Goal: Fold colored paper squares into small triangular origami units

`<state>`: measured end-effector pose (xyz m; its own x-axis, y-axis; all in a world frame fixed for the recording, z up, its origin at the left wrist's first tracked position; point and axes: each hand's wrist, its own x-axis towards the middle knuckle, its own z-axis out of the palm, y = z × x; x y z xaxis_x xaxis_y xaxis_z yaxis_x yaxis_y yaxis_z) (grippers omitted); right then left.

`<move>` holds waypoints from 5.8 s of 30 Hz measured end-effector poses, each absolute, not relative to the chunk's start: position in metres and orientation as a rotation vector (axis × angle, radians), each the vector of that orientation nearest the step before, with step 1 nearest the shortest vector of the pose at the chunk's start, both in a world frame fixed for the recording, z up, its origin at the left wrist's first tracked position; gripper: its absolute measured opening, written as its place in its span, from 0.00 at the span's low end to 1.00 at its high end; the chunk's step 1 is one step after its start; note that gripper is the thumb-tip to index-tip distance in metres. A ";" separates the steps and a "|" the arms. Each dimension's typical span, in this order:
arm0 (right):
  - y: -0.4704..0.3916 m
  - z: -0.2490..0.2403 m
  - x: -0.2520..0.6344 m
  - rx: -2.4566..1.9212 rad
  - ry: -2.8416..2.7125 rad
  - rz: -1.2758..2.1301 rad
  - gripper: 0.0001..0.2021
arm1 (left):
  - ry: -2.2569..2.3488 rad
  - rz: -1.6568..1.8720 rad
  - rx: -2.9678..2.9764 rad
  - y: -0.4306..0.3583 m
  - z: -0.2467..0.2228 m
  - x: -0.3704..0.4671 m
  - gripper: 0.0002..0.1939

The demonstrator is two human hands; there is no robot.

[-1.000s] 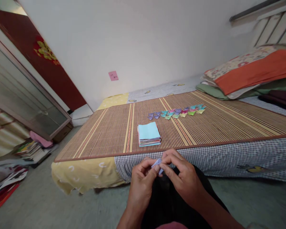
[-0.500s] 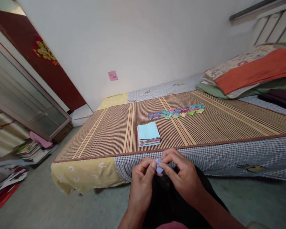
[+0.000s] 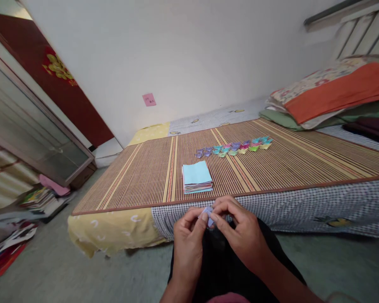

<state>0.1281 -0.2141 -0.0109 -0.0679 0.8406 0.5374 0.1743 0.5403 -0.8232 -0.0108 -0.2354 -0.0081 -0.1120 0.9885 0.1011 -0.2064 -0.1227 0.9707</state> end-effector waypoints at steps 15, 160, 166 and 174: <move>-0.211 -0.012 0.117 -0.838 -1.412 0.995 0.08 | 1.171 1.576 1.130 -0.237 -0.010 -0.008 0.10; -0.216 0.001 0.152 -0.711 -1.674 0.772 0.06 | 0.952 1.386 1.152 -0.242 0.009 -0.019 0.10; -0.215 -0.003 0.147 -0.749 -1.603 0.901 0.06 | 0.979 1.398 1.187 -0.242 0.010 -0.019 0.10; -0.214 -0.005 0.145 -0.780 -1.547 0.625 0.07 | 0.918 1.488 1.122 -0.242 0.001 -0.010 0.07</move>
<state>0.1445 -0.2141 -0.0048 -0.0404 0.7778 0.6272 0.1241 0.6268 -0.7692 -0.0101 -0.2421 0.0006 -0.0523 0.9807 0.1885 -0.2714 -0.1957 0.9424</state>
